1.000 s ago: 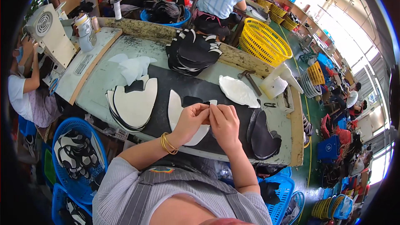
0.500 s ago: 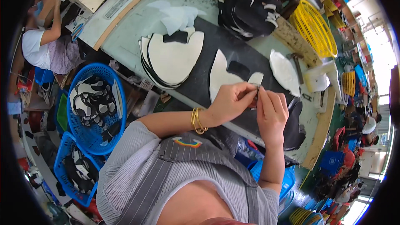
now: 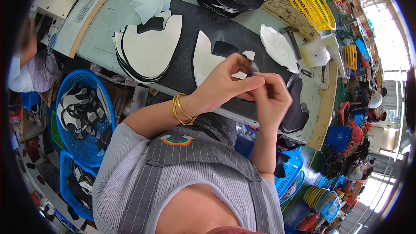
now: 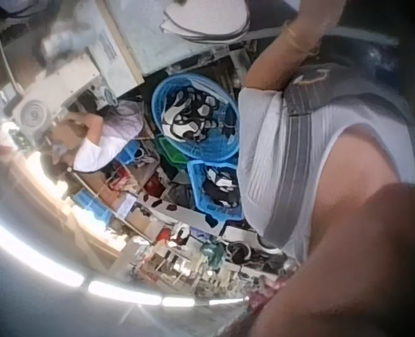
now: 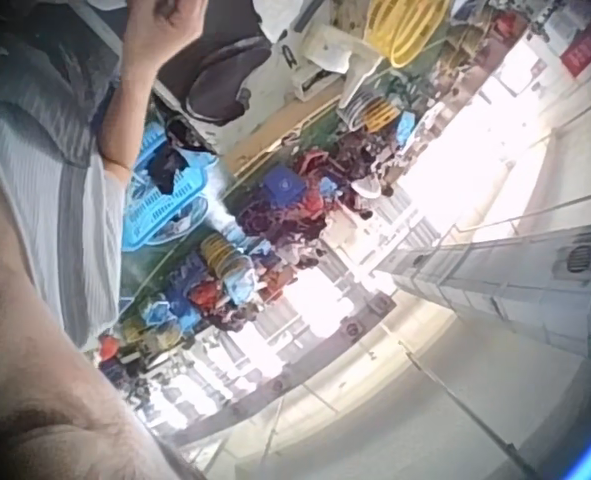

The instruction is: Applying adhesive to shoe components and assembling them on a work surface in a factory setting.

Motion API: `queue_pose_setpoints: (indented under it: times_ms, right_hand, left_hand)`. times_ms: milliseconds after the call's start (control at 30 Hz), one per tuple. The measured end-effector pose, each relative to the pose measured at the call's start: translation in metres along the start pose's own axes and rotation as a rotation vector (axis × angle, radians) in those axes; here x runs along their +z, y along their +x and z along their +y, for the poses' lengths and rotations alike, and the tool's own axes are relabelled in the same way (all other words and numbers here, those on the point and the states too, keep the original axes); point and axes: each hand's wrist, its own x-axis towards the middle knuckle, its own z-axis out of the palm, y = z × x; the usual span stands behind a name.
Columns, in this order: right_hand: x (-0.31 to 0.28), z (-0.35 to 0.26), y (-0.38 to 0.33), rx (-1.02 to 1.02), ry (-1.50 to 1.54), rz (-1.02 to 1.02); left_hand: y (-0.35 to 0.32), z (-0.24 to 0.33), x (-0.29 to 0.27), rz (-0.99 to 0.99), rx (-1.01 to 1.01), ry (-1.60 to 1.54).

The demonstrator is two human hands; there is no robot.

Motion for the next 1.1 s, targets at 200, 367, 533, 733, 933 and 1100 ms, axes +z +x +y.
queue_pose_setpoints:
  times_ms: [200,367,533,733,933,1100]
  right_hand:
    - [-0.014,0.0,0.008,0.335,0.406,-0.008]
    - [-0.012,0.012,0.007,0.258,0.064,0.079]
    - [0.007,0.036,-0.02,-0.316,-0.525,0.217]
    - [-0.005,0.044,-0.082,0.084,-0.381,0.223]
    - [-0.145,0.174,-0.262,0.872,-0.948,-0.064]
    - [-0.125,0.078,-0.187,0.318,-0.906,0.057]
  left_hand:
    - [0.012,-0.006,-0.027,-0.037,0.34,0.707]
    - [0.002,-0.029,-0.024,-0.012,0.866,1.072]
    - [0.0,-0.038,0.005,0.216,0.183,0.212]
    - [0.003,-0.055,-0.03,0.185,0.094,0.732]
    - [0.028,0.003,-0.043,0.032,0.071,0.817]
    - [0.031,0.024,0.003,-0.575,0.512,1.486]
